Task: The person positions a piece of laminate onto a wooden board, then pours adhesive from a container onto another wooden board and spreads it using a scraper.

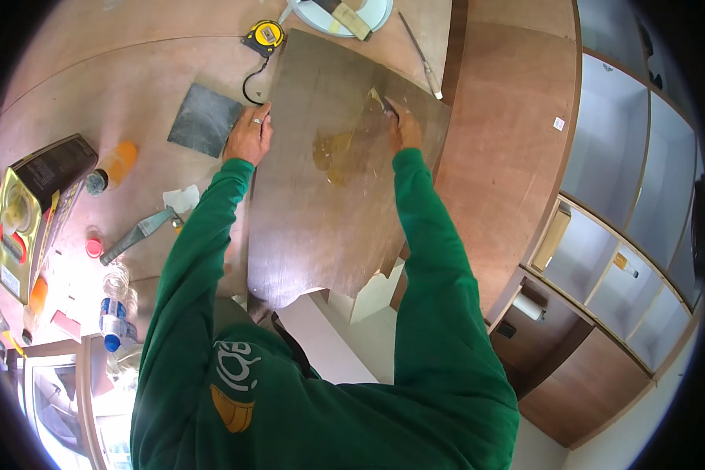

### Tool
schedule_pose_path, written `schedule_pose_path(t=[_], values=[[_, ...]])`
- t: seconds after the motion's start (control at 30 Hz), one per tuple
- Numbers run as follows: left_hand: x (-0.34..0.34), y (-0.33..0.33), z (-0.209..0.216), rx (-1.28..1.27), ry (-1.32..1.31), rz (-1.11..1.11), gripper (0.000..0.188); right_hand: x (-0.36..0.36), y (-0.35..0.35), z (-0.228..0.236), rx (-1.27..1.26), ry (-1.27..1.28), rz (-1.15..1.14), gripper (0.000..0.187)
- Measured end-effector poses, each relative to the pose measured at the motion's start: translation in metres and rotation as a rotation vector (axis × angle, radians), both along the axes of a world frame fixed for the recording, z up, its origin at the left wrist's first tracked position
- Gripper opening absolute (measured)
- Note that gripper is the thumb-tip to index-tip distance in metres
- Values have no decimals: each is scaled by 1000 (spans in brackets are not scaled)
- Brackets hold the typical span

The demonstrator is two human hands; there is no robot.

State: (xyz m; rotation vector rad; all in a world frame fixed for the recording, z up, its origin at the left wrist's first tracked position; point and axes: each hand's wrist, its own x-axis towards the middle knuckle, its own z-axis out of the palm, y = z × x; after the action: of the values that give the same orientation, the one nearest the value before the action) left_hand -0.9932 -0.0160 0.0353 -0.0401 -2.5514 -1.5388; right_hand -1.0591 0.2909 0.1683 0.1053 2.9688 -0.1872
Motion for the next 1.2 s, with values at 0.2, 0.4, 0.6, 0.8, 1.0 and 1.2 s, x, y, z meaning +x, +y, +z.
schedule_pose_path(t=[0.2,0.4,0.6,0.8,1.0,1.2], values=[[-2,1,0,5,54,8,28,-56,-12,-12,95,50,73,33],[-2,-4,1,2,23,10,28,-77,-13,-31,140,-42,112,41],[-4,-2,6,11,-13,-4,26,-79,2,-55,214,143,254,49],[-3,-2,6,6,-7,5,27,-73,-5,-64,223,139,231,53],[-2,2,3,2,32,13,26,-56,9,-67,169,164,280,57],[-3,1,4,-23,12,5,26,-13,12,-51,222,58,361,59]])
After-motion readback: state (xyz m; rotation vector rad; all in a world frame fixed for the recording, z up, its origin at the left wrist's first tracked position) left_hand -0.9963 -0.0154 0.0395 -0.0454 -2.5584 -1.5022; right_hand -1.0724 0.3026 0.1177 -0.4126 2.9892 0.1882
